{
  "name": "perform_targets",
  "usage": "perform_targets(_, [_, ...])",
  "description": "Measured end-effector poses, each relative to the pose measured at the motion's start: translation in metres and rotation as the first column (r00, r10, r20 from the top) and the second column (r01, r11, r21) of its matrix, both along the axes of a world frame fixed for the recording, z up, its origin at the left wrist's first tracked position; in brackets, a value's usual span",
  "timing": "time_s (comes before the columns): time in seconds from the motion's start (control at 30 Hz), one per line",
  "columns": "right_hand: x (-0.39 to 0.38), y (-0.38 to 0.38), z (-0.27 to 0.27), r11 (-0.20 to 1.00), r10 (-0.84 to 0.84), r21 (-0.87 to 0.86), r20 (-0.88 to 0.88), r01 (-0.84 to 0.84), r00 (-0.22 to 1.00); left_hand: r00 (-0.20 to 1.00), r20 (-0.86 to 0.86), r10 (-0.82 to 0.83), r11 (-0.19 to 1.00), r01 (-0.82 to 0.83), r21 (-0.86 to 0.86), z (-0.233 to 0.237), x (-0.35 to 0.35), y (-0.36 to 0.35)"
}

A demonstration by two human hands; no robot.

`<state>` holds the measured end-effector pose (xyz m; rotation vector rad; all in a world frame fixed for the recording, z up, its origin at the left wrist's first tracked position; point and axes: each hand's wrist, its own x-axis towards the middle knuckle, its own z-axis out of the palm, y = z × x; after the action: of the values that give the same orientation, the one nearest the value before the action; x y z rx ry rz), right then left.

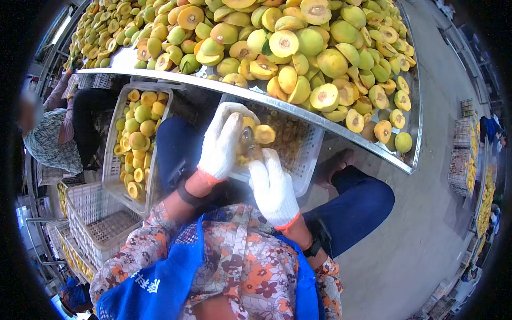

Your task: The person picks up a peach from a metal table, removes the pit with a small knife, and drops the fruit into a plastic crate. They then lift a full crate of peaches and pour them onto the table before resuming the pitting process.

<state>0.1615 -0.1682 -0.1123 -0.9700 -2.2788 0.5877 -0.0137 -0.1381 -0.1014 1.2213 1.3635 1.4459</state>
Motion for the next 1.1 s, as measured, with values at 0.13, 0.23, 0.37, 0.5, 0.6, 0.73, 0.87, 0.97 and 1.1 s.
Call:
perform_targets(0.13, [-0.007,0.0,0.004,0.994,-0.063,0.091,0.065,0.057,0.996,0.991,0.132,-0.011,0.999,0.017,-0.046,-0.006,0.003,0.002])
perform_targets(0.23, [-0.008,-0.002,0.001,0.981,-0.074,0.181,0.026,0.069,0.997,0.959,0.279,0.037,0.994,-0.007,-0.106,0.001,0.009,0.0])
perform_targets(0.37, [-0.007,-0.004,0.006,0.96,-0.117,0.261,0.025,0.106,0.993,0.888,0.456,0.056,0.997,-0.026,-0.071,0.011,0.013,0.001])
perform_targets(0.5, [-0.005,-0.001,0.011,0.985,-0.06,0.165,0.009,0.057,0.998,0.931,0.361,0.055,0.998,-0.039,-0.051,0.016,0.015,0.001])
perform_targets(0.6, [-0.002,-0.006,0.011,0.973,-0.073,0.227,0.123,0.043,0.99,0.925,0.372,0.079,0.994,-0.047,-0.095,0.018,0.02,-0.004])
perform_targets(0.73, [0.0,-0.011,0.012,0.964,-0.102,0.261,0.198,0.048,0.975,0.969,0.243,0.04,0.999,-0.036,-0.022,0.019,0.019,-0.005])
perform_targets(0.87, [0.003,-0.009,0.001,0.989,-0.037,0.148,0.053,0.029,0.998,0.993,0.091,-0.073,0.994,0.08,-0.069,0.003,0.004,0.007])
perform_targets(0.97, [0.005,-0.012,0.005,0.979,-0.087,0.195,0.127,0.061,0.988,0.987,0.155,-0.048,0.997,0.057,-0.051,-0.002,0.008,0.008])
perform_targets(1.1, [0.001,-0.013,0.001,0.975,-0.127,0.194,0.06,0.113,0.99,0.904,0.416,0.097,0.994,-0.068,-0.083,0.003,0.028,0.005])
